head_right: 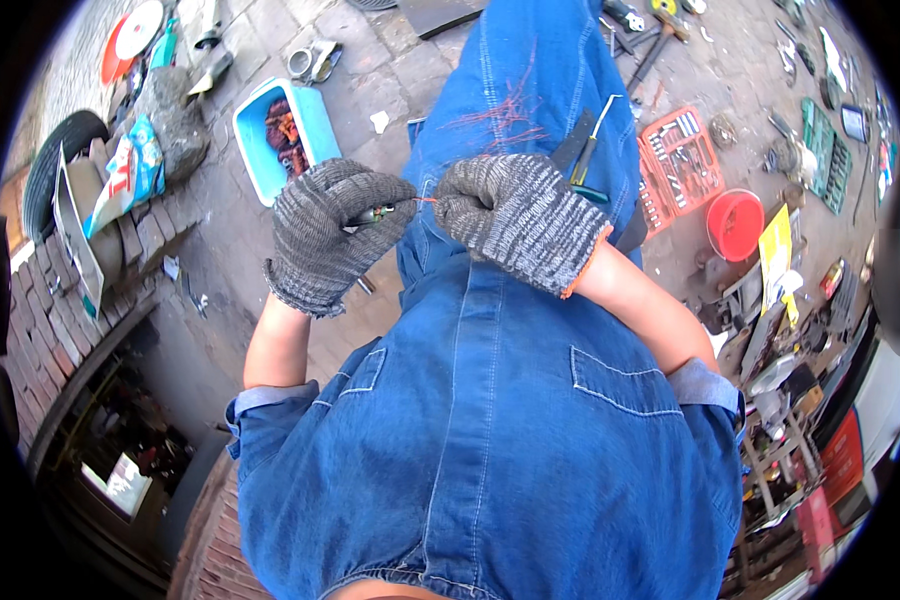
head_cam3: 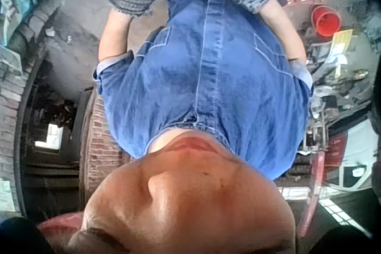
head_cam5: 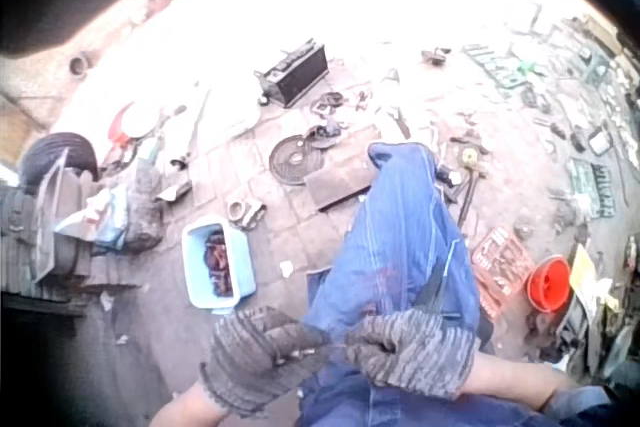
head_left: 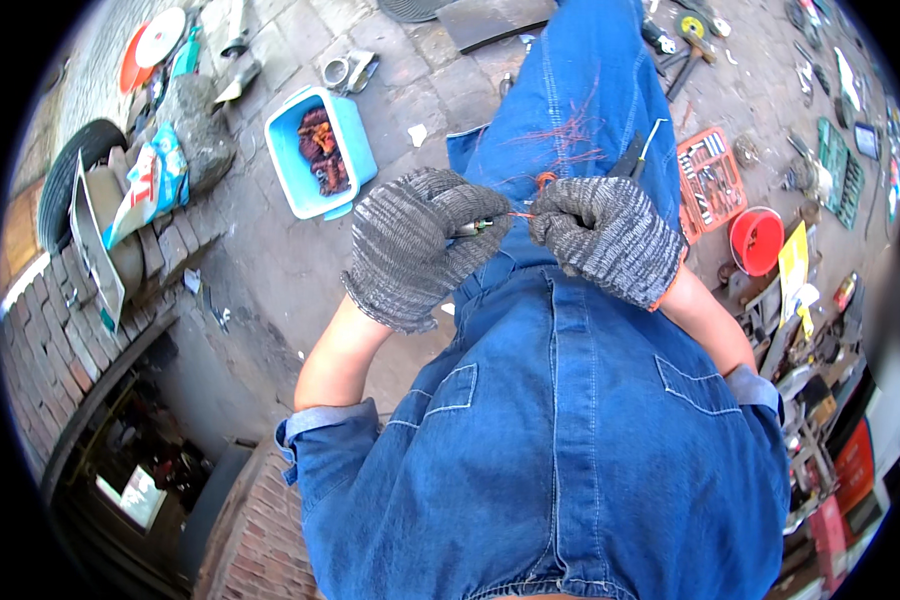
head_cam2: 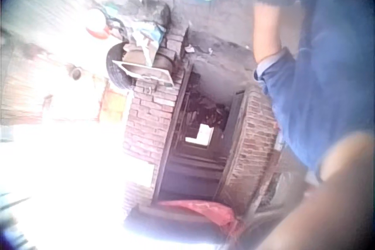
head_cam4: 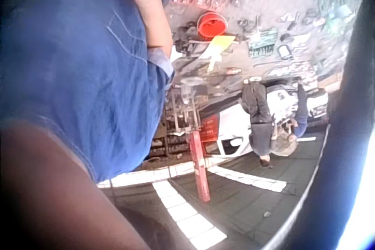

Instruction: The person sits on the ground and uses pliers to strip and twist copper wires attached to a small cylindrical component. They repeatedly manipulate the wires and the component, occasionally using a screwdriver to adjust internal parts.

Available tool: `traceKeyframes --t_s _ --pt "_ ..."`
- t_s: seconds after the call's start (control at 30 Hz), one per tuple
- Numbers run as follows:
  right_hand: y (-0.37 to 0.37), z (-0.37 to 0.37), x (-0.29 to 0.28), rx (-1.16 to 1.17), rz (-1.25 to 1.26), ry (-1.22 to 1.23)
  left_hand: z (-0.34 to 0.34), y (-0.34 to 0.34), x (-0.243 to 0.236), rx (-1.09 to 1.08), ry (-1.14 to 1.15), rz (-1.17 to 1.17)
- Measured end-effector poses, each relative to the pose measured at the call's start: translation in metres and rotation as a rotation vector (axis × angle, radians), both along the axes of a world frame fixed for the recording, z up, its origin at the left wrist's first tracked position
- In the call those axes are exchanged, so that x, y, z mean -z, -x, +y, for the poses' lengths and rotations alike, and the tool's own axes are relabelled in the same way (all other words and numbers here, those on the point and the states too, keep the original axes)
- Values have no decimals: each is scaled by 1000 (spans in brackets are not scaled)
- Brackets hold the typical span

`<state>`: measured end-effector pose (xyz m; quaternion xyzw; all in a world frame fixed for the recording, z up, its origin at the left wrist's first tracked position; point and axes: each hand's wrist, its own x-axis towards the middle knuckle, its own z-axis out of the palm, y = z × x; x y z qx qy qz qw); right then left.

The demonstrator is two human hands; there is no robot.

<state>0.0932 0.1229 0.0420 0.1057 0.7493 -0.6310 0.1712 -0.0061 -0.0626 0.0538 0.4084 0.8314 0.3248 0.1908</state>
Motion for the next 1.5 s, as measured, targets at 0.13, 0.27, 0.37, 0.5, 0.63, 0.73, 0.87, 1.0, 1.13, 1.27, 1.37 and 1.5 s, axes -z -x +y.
traceKeyframes --t_s 0.13,0.27,0.37,0.5,0.63,0.73,0.87,1.0,1.13,1.27,1.37,1.5 --pt "3 -2 1 49 -3 4 -20 6 -11 -65 48 40" --pt "6 13 -4 80 -117 41 -49 15 -15 -238 10 -59" --pt "10 7 -11 59 -147 108 -46 8 -29 -248 -35 -82" --pt "19 -1 -15 4 -211 191 -33 -5 -26 -198 -159 80" --pt "22 -4 -22 -56 -199 225 -23 -3 -3 -157 -292 67" --pt "23 -6 -22 -76 -159 200 -20 -6 0 -175 -259 3" --pt "23 -6 -17 -102 -113 186 -23 -11 -7 -265 -140 -242" --pt "23 -6 -16 -45 -96 140 -24 -10 -5 -339 -156 -316" --pt "26 18 -12 184 -164 361 -31 -14 -1 -627 -218 -586" --pt "24 -13 2 301 76 332 -30 -20 10 -736 -422 -866" --pt "26 -35 1 254 -42 429 -20 -28 15 -743 -464 -925" --pt "22 -39 23 320 106 331 -17 -35 19 -741 -492 -851"
